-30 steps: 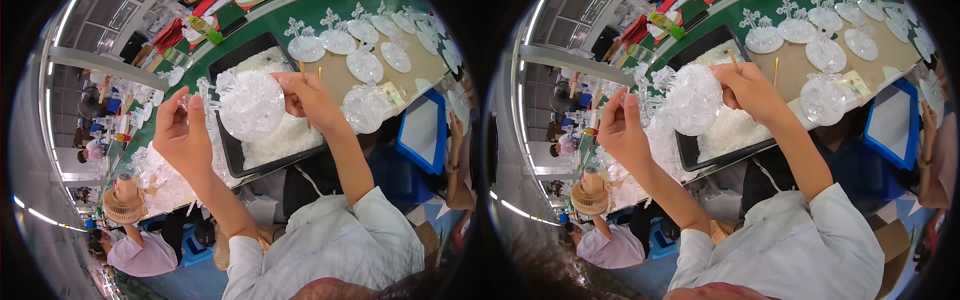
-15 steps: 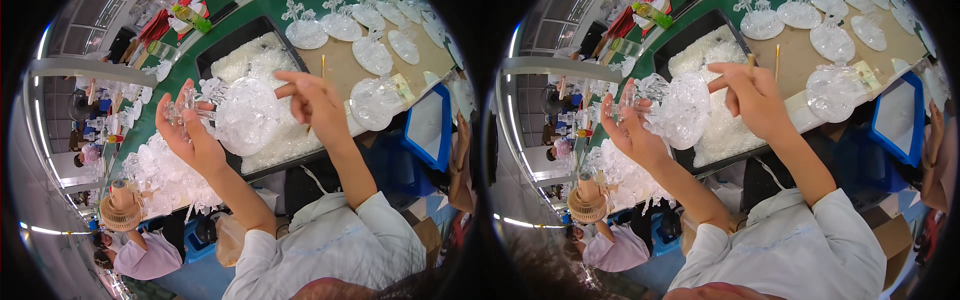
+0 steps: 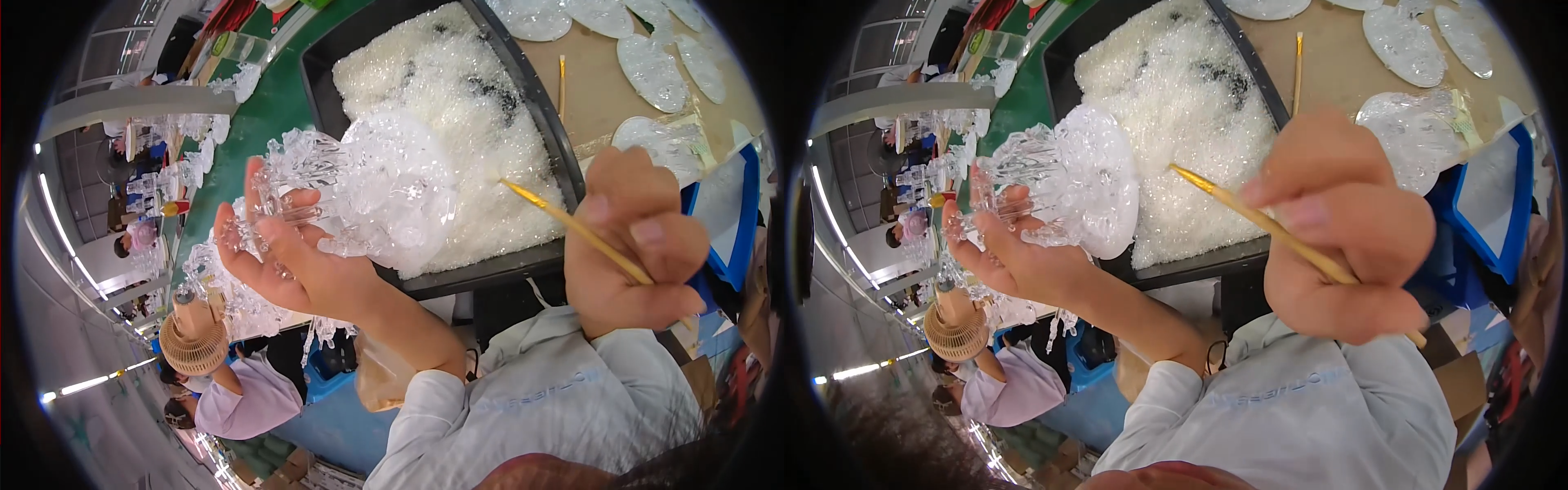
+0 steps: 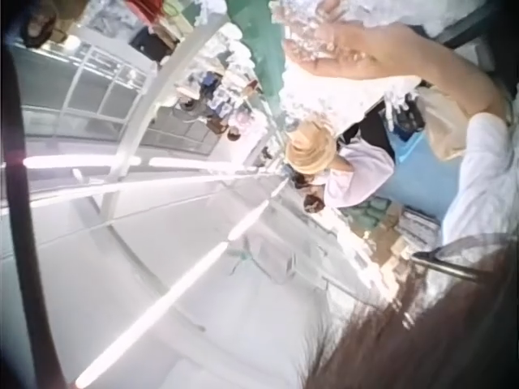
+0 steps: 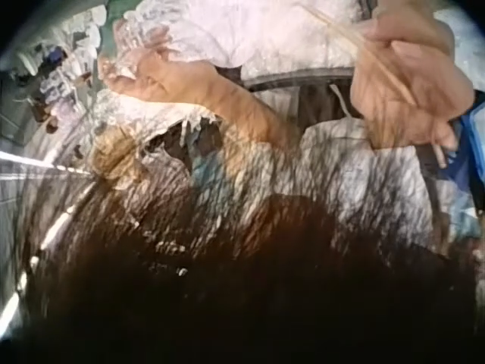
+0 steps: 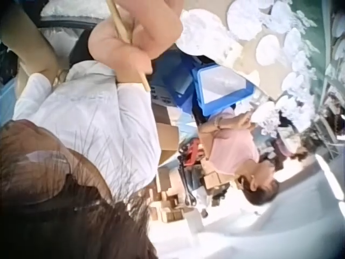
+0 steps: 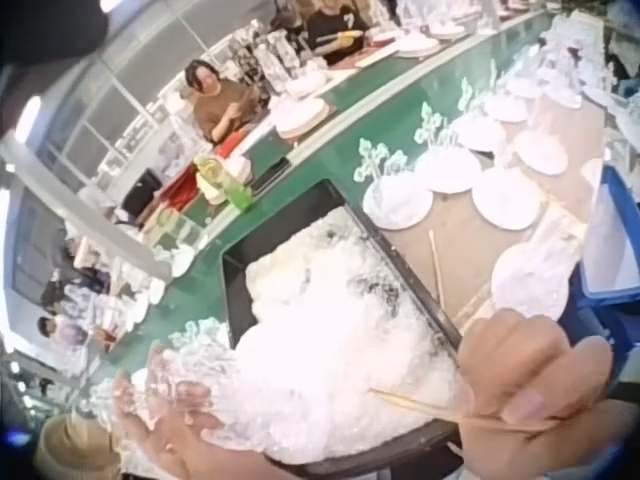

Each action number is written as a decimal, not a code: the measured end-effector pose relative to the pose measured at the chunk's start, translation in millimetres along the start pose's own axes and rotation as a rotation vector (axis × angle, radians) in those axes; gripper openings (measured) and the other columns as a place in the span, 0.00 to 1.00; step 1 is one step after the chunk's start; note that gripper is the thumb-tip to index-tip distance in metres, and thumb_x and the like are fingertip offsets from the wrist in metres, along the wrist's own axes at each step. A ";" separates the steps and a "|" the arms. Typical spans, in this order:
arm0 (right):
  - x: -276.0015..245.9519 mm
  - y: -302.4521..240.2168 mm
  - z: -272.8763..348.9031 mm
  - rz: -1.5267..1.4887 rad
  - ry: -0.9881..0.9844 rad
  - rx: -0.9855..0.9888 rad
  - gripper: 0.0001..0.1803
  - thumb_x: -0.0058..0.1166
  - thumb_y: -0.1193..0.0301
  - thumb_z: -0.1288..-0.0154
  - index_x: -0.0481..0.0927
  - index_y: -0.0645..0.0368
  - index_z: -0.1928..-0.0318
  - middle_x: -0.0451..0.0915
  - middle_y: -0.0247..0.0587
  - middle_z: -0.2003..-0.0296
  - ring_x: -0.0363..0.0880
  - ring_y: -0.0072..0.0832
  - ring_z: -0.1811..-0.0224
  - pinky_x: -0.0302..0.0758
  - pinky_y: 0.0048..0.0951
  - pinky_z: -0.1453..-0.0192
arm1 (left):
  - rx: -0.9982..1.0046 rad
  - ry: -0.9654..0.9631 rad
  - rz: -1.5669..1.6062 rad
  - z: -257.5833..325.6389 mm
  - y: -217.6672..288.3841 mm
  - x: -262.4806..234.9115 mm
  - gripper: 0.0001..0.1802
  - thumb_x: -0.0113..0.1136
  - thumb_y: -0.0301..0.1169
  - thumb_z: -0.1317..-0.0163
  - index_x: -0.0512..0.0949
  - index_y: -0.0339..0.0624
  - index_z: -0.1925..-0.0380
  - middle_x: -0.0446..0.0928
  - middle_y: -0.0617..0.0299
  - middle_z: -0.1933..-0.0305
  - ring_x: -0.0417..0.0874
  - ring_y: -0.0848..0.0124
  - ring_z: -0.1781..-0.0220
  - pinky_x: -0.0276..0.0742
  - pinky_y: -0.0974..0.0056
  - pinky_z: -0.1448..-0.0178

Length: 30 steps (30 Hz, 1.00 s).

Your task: Assembling decorative clear plastic fixture components using a brush to apply adhesive and connecting pieces together.

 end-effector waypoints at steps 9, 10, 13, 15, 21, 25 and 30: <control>28.1 9.7 5.2 0.180 -0.223 0.166 0.25 0.32 0.50 0.24 0.68 0.61 0.60 0.76 0.50 0.70 0.73 0.29 0.79 0.73 0.28 0.76 | 0.078 0.012 -0.104 1.1 0.6 -5.1 0.20 0.51 0.33 0.31 0.64 0.34 0.43 0.74 0.40 0.42 0.80 0.74 0.75 0.55 0.79 0.79; 27.8 10.1 4.6 0.174 -0.229 0.138 0.24 0.34 0.51 0.24 0.68 0.62 0.60 0.77 0.51 0.69 0.75 0.30 0.77 0.75 0.26 0.75 | 0.083 0.014 -0.114 1.6 1.7 -3.6 0.21 0.51 0.34 0.31 0.64 0.34 0.43 0.74 0.40 0.42 0.79 0.74 0.75 0.55 0.79 0.79; 35.2 12.4 1.7 0.279 -0.336 0.128 0.23 0.34 0.53 0.23 0.69 0.62 0.61 0.78 0.50 0.69 0.77 0.31 0.78 0.75 0.25 0.77 | 0.071 0.030 -0.128 3.9 4.4 -0.5 0.22 0.52 0.35 0.31 0.64 0.34 0.43 0.74 0.40 0.43 0.79 0.75 0.76 0.55 0.79 0.78; 40.6 12.2 -0.7 0.217 -0.403 0.110 0.23 0.35 0.54 0.23 0.70 0.63 0.62 0.78 0.50 0.70 0.77 0.31 0.79 0.75 0.26 0.77 | 0.099 0.029 -0.178 4.2 6.4 -3.8 0.22 0.52 0.35 0.31 0.63 0.33 0.43 0.75 0.40 0.43 0.79 0.74 0.76 0.57 0.79 0.78; 38.3 6.0 -1.4 -0.006 -0.404 0.071 0.21 0.39 0.58 0.24 0.72 0.64 0.66 0.80 0.49 0.73 0.78 0.32 0.81 0.76 0.29 0.78 | 0.307 0.066 -0.238 9.3 20.0 1.1 0.24 0.51 0.37 0.30 0.62 0.31 0.43 0.75 0.37 0.47 0.79 0.68 0.76 0.70 0.72 0.73; 46.2 7.9 2.8 0.132 -0.409 0.063 0.21 0.42 0.56 0.25 0.73 0.63 0.65 0.81 0.48 0.72 0.80 0.32 0.80 0.75 0.29 0.80 | 0.489 0.023 -0.253 12.5 29.1 -1.2 0.20 0.47 0.32 0.29 0.60 0.33 0.42 0.75 0.37 0.45 0.77 0.72 0.80 0.66 0.75 0.78; 53.8 6.1 4.6 0.109 -0.515 0.045 0.22 0.44 0.55 0.26 0.74 0.64 0.66 0.82 0.50 0.71 0.81 0.34 0.78 0.75 0.29 0.79 | 0.533 0.044 -0.443 27.6 41.9 -2.7 0.19 0.47 0.32 0.29 0.59 0.35 0.43 0.73 0.34 0.45 0.72 0.73 0.82 0.71 0.71 0.76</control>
Point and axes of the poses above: each hand's wrist, its own z-axis away from the middle knuckle, its own x-axis out of the palm, y = z × x, the point moved 8 cm from there along -z, towards the middle knuckle
